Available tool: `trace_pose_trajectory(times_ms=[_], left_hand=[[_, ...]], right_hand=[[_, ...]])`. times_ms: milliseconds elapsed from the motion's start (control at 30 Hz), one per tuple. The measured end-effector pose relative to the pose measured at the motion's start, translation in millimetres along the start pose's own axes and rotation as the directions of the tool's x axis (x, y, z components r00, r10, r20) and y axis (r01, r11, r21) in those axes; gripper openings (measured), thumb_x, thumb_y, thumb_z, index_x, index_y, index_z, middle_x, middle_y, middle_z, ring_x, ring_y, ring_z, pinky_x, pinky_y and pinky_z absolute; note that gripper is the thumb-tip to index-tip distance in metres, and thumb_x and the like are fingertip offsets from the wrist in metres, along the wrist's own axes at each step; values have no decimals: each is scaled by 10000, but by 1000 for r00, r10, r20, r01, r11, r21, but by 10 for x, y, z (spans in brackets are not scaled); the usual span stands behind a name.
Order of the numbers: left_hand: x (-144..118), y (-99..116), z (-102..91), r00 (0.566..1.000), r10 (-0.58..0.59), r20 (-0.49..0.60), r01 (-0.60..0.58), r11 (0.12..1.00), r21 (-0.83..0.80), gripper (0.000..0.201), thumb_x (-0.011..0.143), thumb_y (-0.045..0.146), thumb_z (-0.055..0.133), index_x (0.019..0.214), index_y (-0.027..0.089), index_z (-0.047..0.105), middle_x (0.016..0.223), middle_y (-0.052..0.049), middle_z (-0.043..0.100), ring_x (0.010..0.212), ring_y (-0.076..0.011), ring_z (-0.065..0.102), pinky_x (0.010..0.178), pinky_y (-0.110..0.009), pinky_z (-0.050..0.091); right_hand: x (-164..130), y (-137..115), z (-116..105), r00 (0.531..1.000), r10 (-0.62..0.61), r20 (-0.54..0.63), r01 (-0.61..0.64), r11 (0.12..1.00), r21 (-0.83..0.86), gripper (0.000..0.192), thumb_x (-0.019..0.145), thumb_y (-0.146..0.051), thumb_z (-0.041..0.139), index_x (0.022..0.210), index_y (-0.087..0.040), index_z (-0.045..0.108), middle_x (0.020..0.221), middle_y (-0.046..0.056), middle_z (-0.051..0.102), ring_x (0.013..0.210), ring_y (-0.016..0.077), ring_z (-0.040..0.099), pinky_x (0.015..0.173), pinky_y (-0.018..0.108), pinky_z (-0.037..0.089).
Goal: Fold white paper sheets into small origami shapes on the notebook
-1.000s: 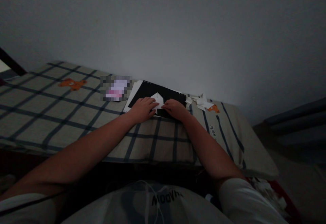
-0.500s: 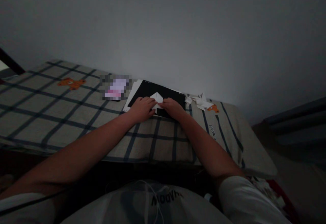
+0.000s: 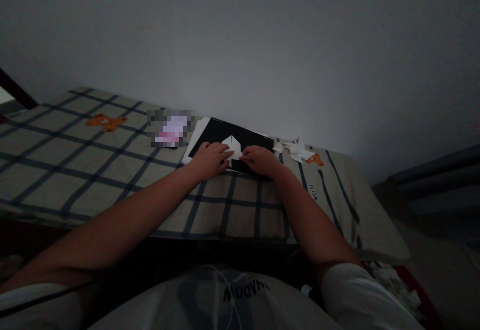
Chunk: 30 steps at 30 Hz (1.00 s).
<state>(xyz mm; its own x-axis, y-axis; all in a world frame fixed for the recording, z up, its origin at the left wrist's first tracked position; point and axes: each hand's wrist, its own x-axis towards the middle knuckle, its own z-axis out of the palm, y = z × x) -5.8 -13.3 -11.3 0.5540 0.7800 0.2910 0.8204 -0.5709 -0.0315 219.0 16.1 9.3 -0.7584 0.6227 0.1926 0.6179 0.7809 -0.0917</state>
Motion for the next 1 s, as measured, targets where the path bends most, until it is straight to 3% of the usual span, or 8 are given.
trace_pose_trajectory(times_ms=[300,600,1000], left_hand=[[12,-9,-44,1000,2,20,-1,1000,-25,409,968,420,401,1305,250,557,1349,-55,570,1224,-252,480,949,-420,304],[14,-23,-5,1000,24,4,-24,1000,-20,418,989,456,373,1279,240,582,1359,-53,571,1233,-242,485,949,-410,308],[8,26,-54,999,-24,-27,25,1000,17,441,972,494,380,1239,234,617,1333,-89,555,1222,-278,444,910,-412,337]], right_hand=[[-48,32,-48,1000,2,26,-4,998,66,237,883,-138,533,969,-171,751,1031,87,690,935,183,610,819,321,463],[-65,85,81,990,24,-140,-16,998,58,230,925,-179,510,986,-162,731,1013,99,674,957,198,568,848,341,457],[-11,-50,147,987,-54,-152,67,994,86,235,909,-230,524,959,-156,741,914,98,662,887,200,555,817,349,453]])
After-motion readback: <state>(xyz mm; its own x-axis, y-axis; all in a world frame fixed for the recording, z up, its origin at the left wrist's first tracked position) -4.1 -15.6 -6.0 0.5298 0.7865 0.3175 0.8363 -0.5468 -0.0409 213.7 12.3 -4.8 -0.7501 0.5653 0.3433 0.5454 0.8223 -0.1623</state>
